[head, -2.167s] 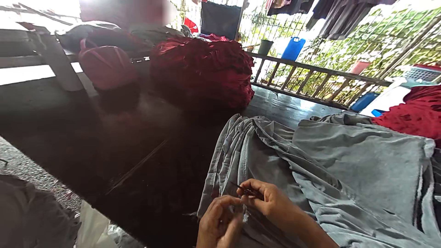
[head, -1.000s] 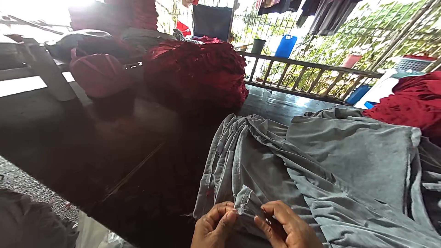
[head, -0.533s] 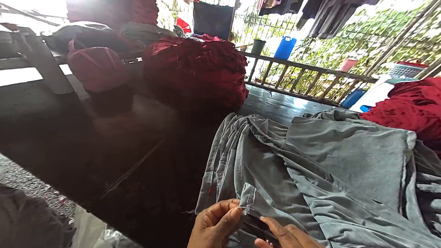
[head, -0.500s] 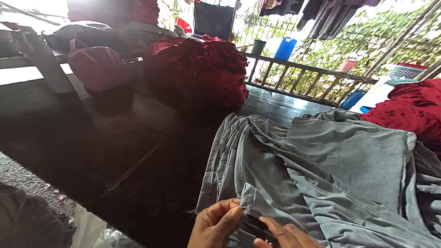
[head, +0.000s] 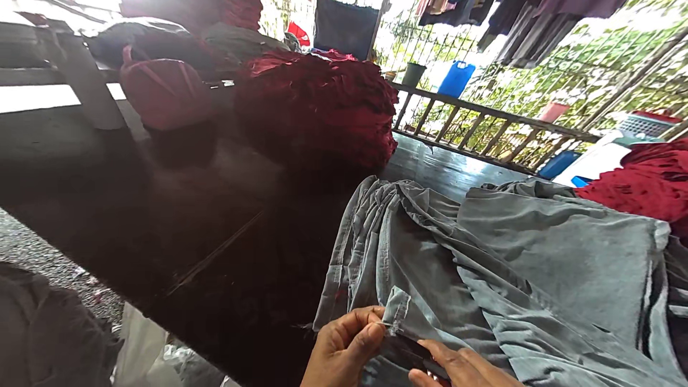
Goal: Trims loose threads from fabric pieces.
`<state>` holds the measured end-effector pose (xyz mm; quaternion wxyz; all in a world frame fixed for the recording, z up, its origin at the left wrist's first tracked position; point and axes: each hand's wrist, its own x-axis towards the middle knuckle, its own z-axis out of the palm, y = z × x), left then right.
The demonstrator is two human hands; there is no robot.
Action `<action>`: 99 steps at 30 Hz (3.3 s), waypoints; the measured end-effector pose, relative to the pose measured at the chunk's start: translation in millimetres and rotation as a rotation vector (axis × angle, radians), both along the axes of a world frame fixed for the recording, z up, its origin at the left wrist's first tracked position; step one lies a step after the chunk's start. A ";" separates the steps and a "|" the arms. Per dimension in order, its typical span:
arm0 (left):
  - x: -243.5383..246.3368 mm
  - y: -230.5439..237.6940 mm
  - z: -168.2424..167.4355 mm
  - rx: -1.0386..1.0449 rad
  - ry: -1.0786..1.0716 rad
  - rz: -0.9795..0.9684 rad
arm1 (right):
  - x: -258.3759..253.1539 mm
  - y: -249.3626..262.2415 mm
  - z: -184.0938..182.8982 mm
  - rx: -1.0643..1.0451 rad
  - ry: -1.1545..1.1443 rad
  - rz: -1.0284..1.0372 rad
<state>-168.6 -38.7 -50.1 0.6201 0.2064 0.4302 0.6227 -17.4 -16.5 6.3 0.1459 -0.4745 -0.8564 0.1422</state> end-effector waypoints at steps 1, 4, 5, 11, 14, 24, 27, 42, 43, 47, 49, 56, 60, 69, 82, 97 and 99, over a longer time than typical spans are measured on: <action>-0.4 0.0 -1.4 0.021 0.015 -0.011 | 0.7 2.7 -0.5 -0.011 -0.009 0.014; -2.3 0.0 -4.7 0.080 0.065 -0.037 | 1.5 9.2 0.8 -0.048 -0.021 0.057; -2.8 0.3 -4.9 0.089 0.081 -0.041 | 1.4 10.7 1.1 -0.049 -0.022 0.070; -4.1 2.0 -3.4 0.086 0.108 -0.046 | 0.8 14.7 -0.3 -0.014 -0.035 0.113; -4.1 2.5 -4.4 0.078 0.110 -0.048 | 2.2 16.3 -1.3 -0.020 -0.036 0.129; -3.3 3.3 -5.8 0.042 0.094 -0.048 | 7.0 18.2 -7.6 0.005 0.014 0.140; -4.0 3.9 -4.1 0.022 0.068 -0.043 | 12.5 20.6 -7.5 -0.027 0.053 0.140; 17.2 28.2 -12.4 -0.076 -0.061 0.187 | 5.1 51.1 -34.2 -0.563 0.457 -0.214; 19.0 28.2 -13.8 -0.043 0.002 0.210 | 5.0 52.6 -33.9 -0.572 0.460 -0.228; 28.4 24.1 -25.1 0.229 0.261 0.263 | 7.1 56.8 -34.9 -0.515 0.449 -0.225; 31.2 25.2 -30.6 0.299 0.331 0.237 | 8.5 57.8 -34.4 -0.469 0.424 -0.198; 19.6 54.3 -38.5 0.384 0.582 0.215 | 14.9 66.7 -35.9 -0.515 0.393 -0.250; 17.9 58.8 -38.5 0.328 0.566 0.139 | 13.5 72.5 -46.4 -0.698 0.530 -0.292; -3.3 47.7 -37.6 0.404 0.610 -0.136 | 12.1 74.4 -64.8 -0.787 0.687 -0.330; 4.4 47.1 -17.1 0.374 1.429 -0.223 | 5.5 77.2 -63.9 -0.809 0.502 -0.336; -18.5 40.2 -7.1 0.328 1.213 -0.308 | 4.6 60.5 -68.5 -0.375 0.431 -0.297; -20.2 40.2 -4.3 0.282 1.175 -0.321 | 7.8 51.7 -63.6 -0.138 0.390 -0.250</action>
